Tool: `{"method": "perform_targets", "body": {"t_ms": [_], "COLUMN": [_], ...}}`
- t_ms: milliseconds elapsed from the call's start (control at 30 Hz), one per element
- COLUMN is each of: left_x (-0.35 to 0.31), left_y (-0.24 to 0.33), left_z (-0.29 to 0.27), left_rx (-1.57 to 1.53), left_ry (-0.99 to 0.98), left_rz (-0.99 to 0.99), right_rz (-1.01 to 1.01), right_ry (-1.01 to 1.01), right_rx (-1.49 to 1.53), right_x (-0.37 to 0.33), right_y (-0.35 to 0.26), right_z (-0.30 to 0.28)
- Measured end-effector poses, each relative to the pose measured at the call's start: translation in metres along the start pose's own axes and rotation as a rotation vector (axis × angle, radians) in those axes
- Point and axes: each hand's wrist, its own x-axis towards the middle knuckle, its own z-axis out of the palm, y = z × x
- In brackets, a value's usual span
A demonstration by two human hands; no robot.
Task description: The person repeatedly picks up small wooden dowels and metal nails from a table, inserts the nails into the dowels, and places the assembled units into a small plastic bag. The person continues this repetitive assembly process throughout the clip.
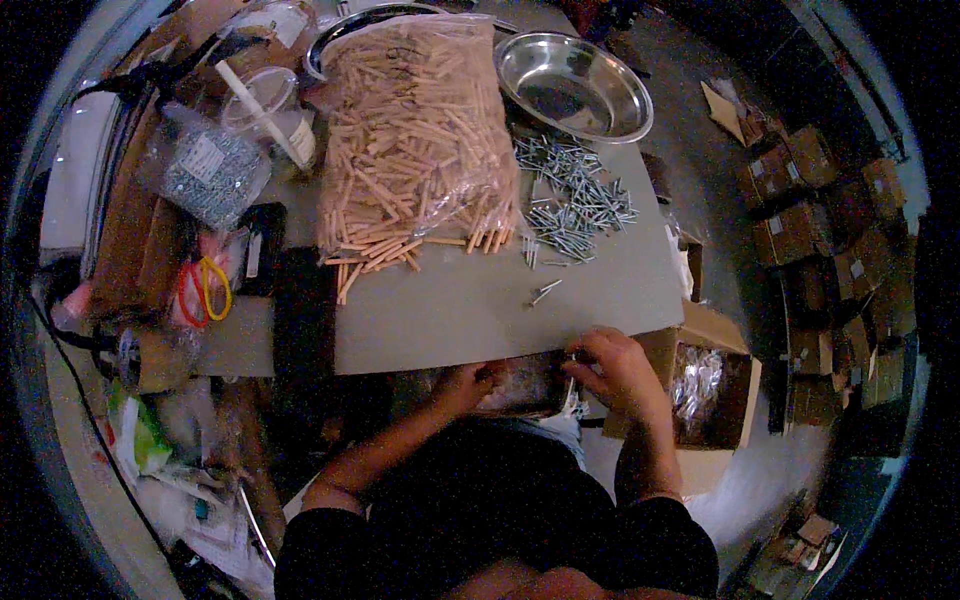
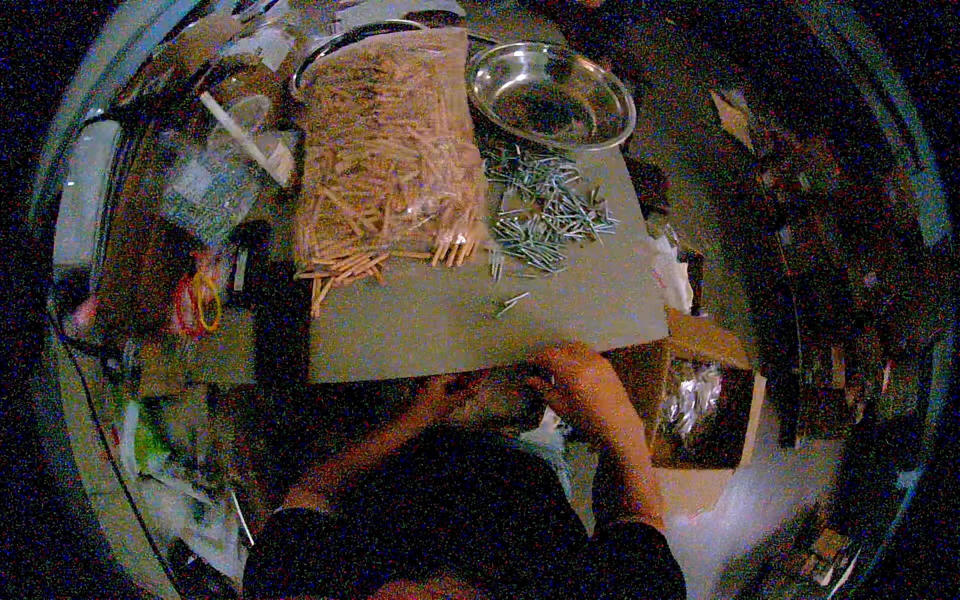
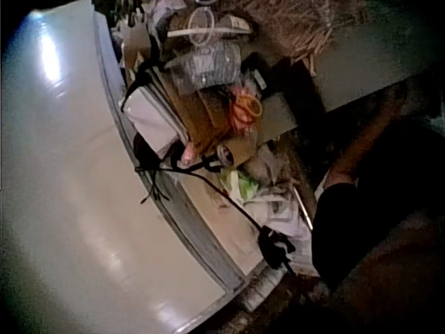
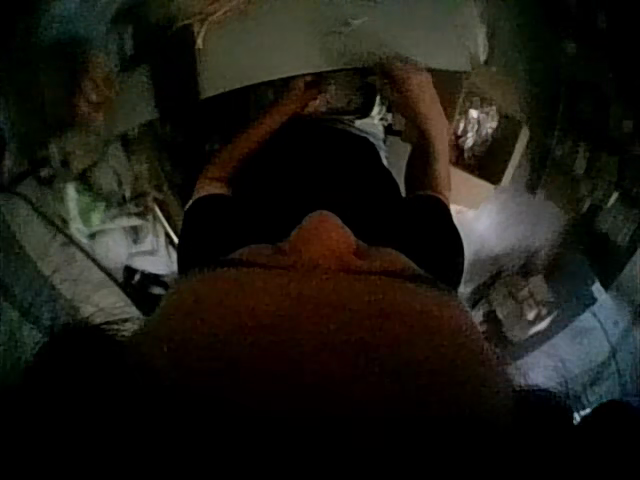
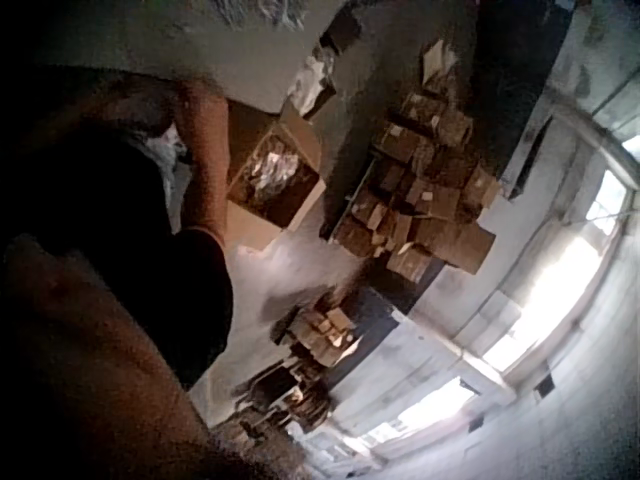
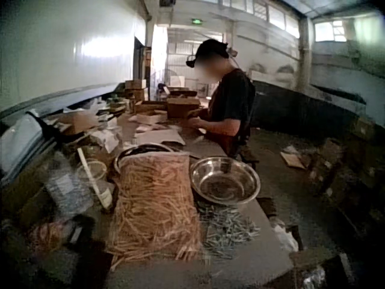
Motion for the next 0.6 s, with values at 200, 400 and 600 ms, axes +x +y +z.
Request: {"method": "perform_targets", "body": {"t_ms": [200,400,600], "left_x": [-0.020,-0.025,-0.033], "left_y": [0.021,0.016,0.008], "left_z": [-0.010,-0.014,-0.009], "left_rx": [0.145,0.260,0.022], "left_ry": [0.197,0.107,0.053], "left_rz": [0.123,0.116,0.121], "right_rz": [-0.280,-0.296,-0.229], "right_ry": [0.209,0.497,0.278], "right_rx": [0.008,-0.159,-0.427], "right_x": [0.065,0.146,0.154], "right_y": [-0.028,-0.054,-0.068], "right_z": [0.026,0.058,0.062]}}
